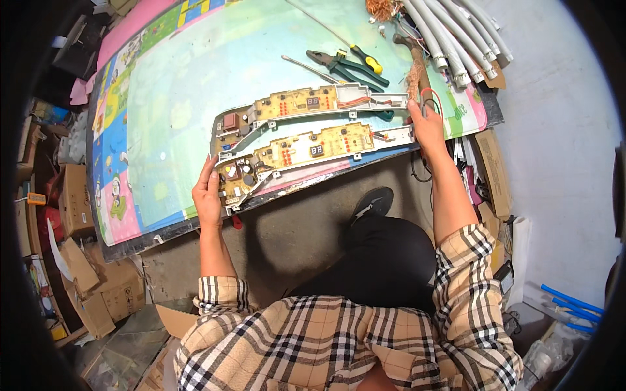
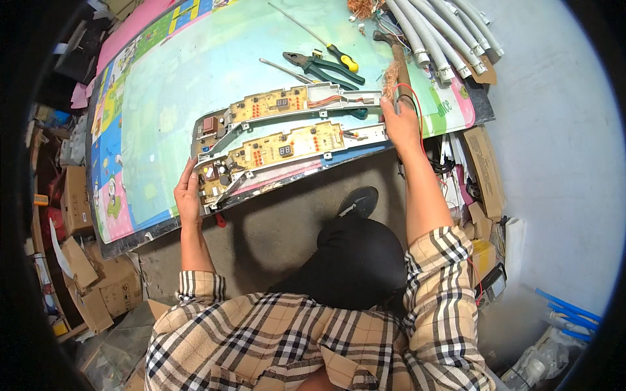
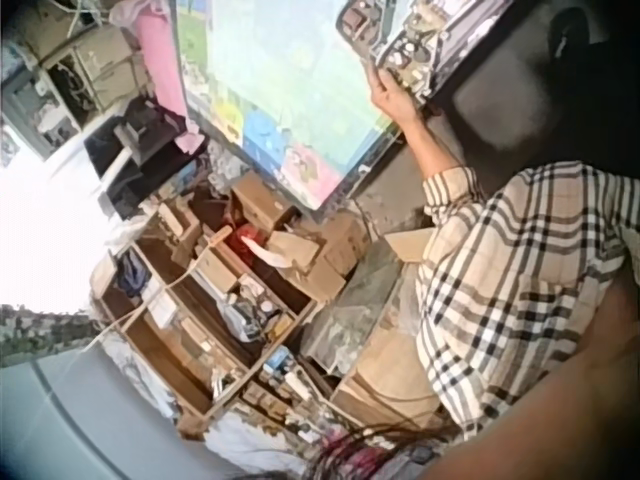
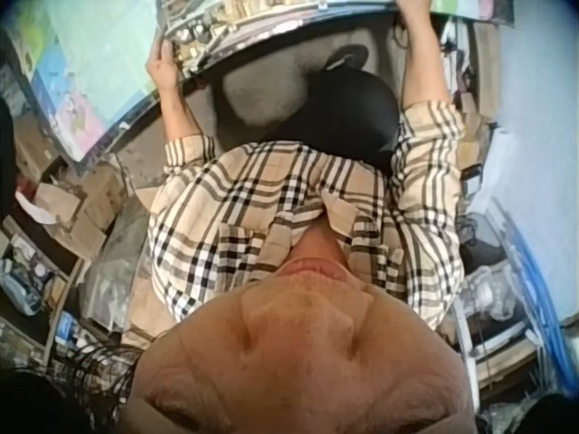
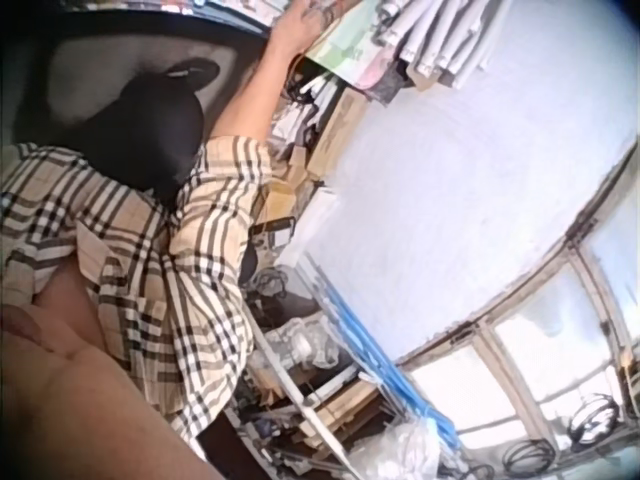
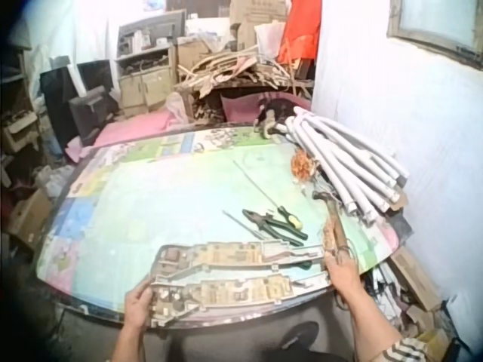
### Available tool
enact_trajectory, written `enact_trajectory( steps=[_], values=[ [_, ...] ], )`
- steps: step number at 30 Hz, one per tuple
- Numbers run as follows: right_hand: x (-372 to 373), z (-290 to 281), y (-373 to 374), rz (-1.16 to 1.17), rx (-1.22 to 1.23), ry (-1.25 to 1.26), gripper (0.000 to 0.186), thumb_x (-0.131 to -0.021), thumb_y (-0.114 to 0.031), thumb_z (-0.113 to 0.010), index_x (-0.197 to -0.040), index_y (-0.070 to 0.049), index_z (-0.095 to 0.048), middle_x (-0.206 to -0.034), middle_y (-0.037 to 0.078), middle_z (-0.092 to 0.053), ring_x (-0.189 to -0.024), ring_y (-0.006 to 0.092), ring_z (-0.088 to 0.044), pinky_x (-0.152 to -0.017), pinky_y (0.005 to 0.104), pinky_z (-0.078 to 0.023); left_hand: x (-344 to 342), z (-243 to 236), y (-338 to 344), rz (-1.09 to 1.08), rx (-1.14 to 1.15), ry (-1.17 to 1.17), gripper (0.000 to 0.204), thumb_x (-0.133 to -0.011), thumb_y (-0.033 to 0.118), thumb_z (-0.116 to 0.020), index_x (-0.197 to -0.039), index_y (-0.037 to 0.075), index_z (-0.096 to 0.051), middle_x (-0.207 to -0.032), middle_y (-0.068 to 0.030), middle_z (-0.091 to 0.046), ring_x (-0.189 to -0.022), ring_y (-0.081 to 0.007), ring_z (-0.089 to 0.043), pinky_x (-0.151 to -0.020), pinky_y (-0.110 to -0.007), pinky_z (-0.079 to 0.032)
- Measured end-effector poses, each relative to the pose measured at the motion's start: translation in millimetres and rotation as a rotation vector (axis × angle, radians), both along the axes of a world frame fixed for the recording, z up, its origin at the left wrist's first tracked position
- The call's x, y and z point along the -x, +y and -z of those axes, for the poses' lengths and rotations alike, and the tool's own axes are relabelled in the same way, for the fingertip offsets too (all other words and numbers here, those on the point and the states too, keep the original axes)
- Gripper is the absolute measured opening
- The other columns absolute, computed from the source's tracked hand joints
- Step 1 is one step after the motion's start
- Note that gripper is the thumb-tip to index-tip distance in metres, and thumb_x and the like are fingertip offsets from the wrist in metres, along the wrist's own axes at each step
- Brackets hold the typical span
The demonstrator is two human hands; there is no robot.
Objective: The person retrieves a circuit board from a cardboard box and uses a multimeter to test various points on the board. They then test a small white plastic component and a larger metal housing, placing the items on a table afterward.
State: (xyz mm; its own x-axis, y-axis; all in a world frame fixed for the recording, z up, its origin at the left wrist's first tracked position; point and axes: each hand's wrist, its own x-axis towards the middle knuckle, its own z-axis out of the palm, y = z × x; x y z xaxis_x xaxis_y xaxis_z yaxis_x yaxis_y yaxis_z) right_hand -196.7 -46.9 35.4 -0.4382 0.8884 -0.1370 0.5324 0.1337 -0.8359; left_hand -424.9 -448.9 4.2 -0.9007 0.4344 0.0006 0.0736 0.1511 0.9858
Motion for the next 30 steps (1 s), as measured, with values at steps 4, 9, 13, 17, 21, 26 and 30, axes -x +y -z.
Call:
enact_trajectory(
  steps=[4,9,13,17,21,26,30],
  values=[
    [5,2,9,-0.006,0.023,0.047,0.035,-0.085,-0.033,-0.065,-0.093,0.002,-0.068,-0.072,0.009,-0.066,-0.07,0.0161,-0.061,-0.067,0.0311,-0.046,2,1,3,-0.005,-0.025,-0.032,0.037,-0.095,0.014,-0.049,-0.129,-0.002,-0.054,-0.137,-0.015,-0.049,-0.129,-0.0212,-0.043,-0.108,-0.033,-0.029],
    [0,11,5,0.02,0.055,0.147,0.031,-0.084,-0.032,-0.069,-0.092,-0.001,-0.067,-0.072,0.0,-0.061,-0.054,0.0057,-0.045,-0.05,0.0244,-0.036,1,0,3,0.007,-0.024,0.01,0.038,-0.095,0.014,-0.049,-0.128,-0.003,-0.054,-0.136,-0.0152,-0.05,-0.129,-0.0214,-0.043,-0.108,-0.033,-0.029],
    [-3,14,12,-0.002,-0.037,0.02,0.037,-0.084,-0.035,-0.067,-0.096,-0.001,-0.069,-0.083,0.01,-0.068,-0.081,0.0176,-0.063,-0.08,0.0308,-0.047,3,3,4,0.008,-0.003,0.024,0.037,-0.095,0.013,-0.049,-0.128,-0.002,-0.055,-0.138,-0.0161,-0.048,-0.13,-0.0218,-0.042,-0.108,-0.032,-0.029],
    [-7,-4,3,0.118,0.038,0.11,0.04,-0.085,-0.039,-0.065,-0.096,-0.002,-0.069,-0.079,0.007,-0.066,-0.057,0.0133,-0.056,-0.056,0.0282,-0.045,5,4,1,0.003,0.021,0.031,0.037,-0.094,0.013,-0.048,-0.128,0.0,-0.055,-0.139,-0.0171,-0.046,-0.131,-0.0221,-0.041,-0.108,-0.032,-0.028],
    [-38,-22,8,0.264,0.464,0.703,0.036,-0.095,-0.032,-0.053,-0.098,0.004,-0.059,-0.075,0.005,-0.055,-0.05,0.0064,-0.039,-0.044,0.0208,-0.032,6,2,1,0.011,0.035,-0.015,0.037,-0.094,0.013,-0.049,-0.129,0.0,-0.055,-0.137,-0.0159,-0.049,-0.129,-0.0213,-0.042,-0.107,-0.031,-0.029],
    [-67,-51,-9,0.459,0.817,1.257,0.04,-0.1,-0.031,-0.037,-0.099,0.005,-0.055,-0.089,0.013,-0.056,-0.068,0.0132,-0.047,-0.05,0.0273,-0.038,5,4,2,-0.007,0.0,-0.029,0.036,-0.095,0.012,-0.049,-0.129,0.001,-0.055,-0.137,-0.0149,-0.049,-0.129,-0.0202,-0.042,-0.107,-0.031,-0.03],
    [-64,-72,-46,0.343,0.77,1.04,0.043,-0.1,-0.035,-0.033,-0.096,0.002,-0.057,-0.082,0.012,-0.058,-0.06,0.0138,-0.046,-0.048,0.0284,-0.037,5,5,1,-0.002,-0.003,-0.024,0.036,-0.095,0.01,-0.048,-0.129,0.001,-0.055,-0.137,-0.0142,-0.049,-0.128,-0.0197,-0.043,-0.107,-0.03,-0.03]
  ],
)
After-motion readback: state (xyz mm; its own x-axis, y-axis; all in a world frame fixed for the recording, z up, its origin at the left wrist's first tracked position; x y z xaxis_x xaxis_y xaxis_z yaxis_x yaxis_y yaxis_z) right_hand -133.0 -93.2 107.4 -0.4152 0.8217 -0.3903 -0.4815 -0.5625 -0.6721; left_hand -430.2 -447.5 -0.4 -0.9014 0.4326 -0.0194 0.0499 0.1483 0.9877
